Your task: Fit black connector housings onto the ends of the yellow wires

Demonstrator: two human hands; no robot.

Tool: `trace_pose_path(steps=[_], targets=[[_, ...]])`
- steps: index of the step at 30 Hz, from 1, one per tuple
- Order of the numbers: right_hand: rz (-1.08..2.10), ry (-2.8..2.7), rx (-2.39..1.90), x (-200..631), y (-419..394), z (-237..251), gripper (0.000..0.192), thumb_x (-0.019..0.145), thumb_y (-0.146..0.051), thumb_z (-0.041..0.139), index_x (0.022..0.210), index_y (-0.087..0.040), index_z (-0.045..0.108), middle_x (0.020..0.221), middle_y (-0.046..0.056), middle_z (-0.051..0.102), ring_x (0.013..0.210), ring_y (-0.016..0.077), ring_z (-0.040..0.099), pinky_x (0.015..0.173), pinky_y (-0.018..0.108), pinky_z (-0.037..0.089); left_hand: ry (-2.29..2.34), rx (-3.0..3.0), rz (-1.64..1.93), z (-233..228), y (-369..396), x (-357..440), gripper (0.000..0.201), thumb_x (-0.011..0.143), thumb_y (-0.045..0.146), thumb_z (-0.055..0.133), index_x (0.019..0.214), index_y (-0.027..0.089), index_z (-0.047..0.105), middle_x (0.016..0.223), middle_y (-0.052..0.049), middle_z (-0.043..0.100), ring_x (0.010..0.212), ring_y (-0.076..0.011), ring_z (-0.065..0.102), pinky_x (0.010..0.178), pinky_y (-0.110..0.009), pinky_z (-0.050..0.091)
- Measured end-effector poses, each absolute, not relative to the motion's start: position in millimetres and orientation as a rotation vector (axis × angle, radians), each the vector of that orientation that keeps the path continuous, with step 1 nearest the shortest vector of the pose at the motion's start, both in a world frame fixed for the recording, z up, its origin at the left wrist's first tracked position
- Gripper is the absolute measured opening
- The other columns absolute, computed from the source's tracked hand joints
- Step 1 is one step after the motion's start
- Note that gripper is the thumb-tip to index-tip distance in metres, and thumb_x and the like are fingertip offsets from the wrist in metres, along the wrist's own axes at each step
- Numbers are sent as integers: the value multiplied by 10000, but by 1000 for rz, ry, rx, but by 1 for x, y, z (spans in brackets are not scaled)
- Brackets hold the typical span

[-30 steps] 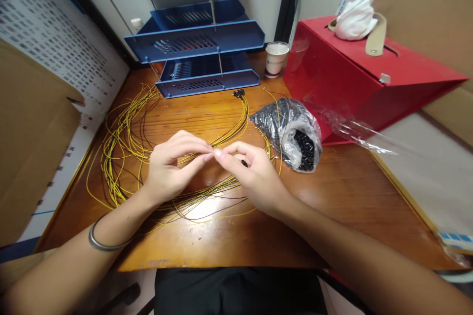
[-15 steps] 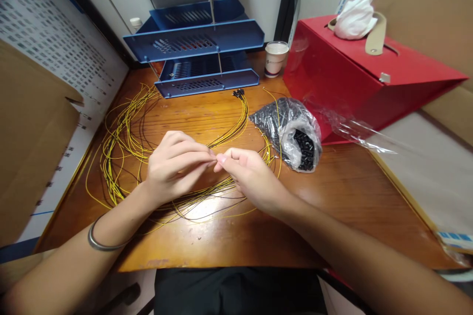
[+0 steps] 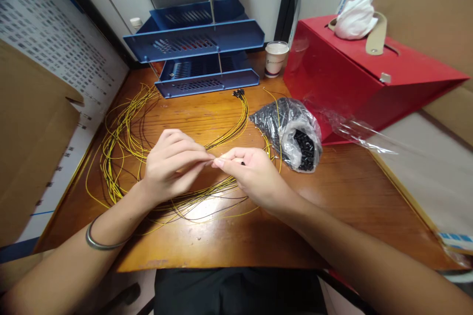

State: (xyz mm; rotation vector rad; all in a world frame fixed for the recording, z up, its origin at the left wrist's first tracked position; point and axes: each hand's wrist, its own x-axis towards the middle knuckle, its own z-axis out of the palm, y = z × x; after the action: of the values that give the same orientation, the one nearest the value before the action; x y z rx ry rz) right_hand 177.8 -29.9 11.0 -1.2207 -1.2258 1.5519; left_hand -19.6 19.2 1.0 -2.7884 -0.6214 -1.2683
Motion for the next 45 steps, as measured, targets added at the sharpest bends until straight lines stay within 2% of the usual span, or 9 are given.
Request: trace_pose_path(steps=[12, 18, 21, 24, 27, 30, 32, 37, 45], targets=[[1442, -1241, -1247, 178, -31, 9, 259, 772, -383, 740, 751, -127, 707, 503, -57, 466, 480, 75, 330, 477, 265, 209, -611, -2783, -1279, 1, 19, -20, 85, 888, 131, 683, 936, 197, 703, 832, -8, 772, 721, -144, 588, 743, -345, 406], [1405, -1199, -1295, 176, -32, 5, 262, 735, -377, 781, 770, -126, 713, 500, -76, 418, 475, 63, 295, 464, 252, 171, -615, -2770, -1277, 2, 20, -21, 68, 903, 149, 664, 926, 201, 702, 824, -13, 771, 729, -147, 580, 734, -340, 412], [1430, -1162, -1345, 176, -33, 6, 319, 660, -381, 855, 733, -145, 652, 474, -112, 342, 462, 49, 250, 457, 238, 161, -617, -2760, -1283, 2, 20, -22, 62, 897, 142, 673, 920, 194, 697, 823, -16, 768, 729, -148, 577, 732, -339, 413], [1466, -1194, -1372, 176, -33, 10, 424, 601, -341, 909, 857, -162, 622, 461, -150, 293, 443, 42, 229, 445, 222, 147, -613, -2753, -1283, 1, 21, -23, 70, 885, 130, 687, 927, 186, 694, 822, -19, 763, 724, -149, 565, 724, -340, 409], [1565, -1245, -1328, 176, -33, 12, 449, 717, -398, 845, 1031, -167, 621, 480, -144, 326, 435, 49, 249, 431, 216, 144, -613, -2750, -1284, 1, 22, -22, 67, 891, 135, 682, 933, 186, 694, 816, -17, 761, 719, -147, 561, 719, -338, 408], [1734, -1185, -1186, 177, -32, 9, 348, 866, -507, 674, 938, -168, 638, 502, -127, 294, 428, 48, 179, 408, 220, 126, -604, -2751, -1287, 1, 21, -22, 53, 886, 135, 690, 915, 179, 692, 808, -18, 761, 712, -147, 558, 714, -340, 405], [1813, -1088, -1107, 178, -30, 7, 328, 891, -498, 628, 874, -171, 631, 501, -132, 233, 432, 49, 115, 402, 224, 107, -602, -2756, -1283, 1, 21, -22, 52, 884, 135, 693, 911, 179, 694, 816, -19, 765, 714, -148, 559, 717, -342, 405], [1827, -1019, -1091, 178, -29, 4, 256, 882, -420, 656, 833, -172, 615, 469, -136, 249, 419, 44, 123, 406, 227, 102, -608, -2771, -1269, 1, 21, -22, 64, 898, 144, 677, 926, 195, 704, 829, -17, 772, 720, -145, 570, 732, -343, 404], [1672, -1070, -1184, 177, -30, 4, 373, 752, -470, 790, 821, -125, 665, 463, -112, 360, 419, 38, 206, 423, 258, 94, -596, -2778, -1260, -1, 22, -23, 77, 891, 149, 691, 946, 202, 701, 838, -6, 772, 723, -142, 567, 736, -343, 399]])
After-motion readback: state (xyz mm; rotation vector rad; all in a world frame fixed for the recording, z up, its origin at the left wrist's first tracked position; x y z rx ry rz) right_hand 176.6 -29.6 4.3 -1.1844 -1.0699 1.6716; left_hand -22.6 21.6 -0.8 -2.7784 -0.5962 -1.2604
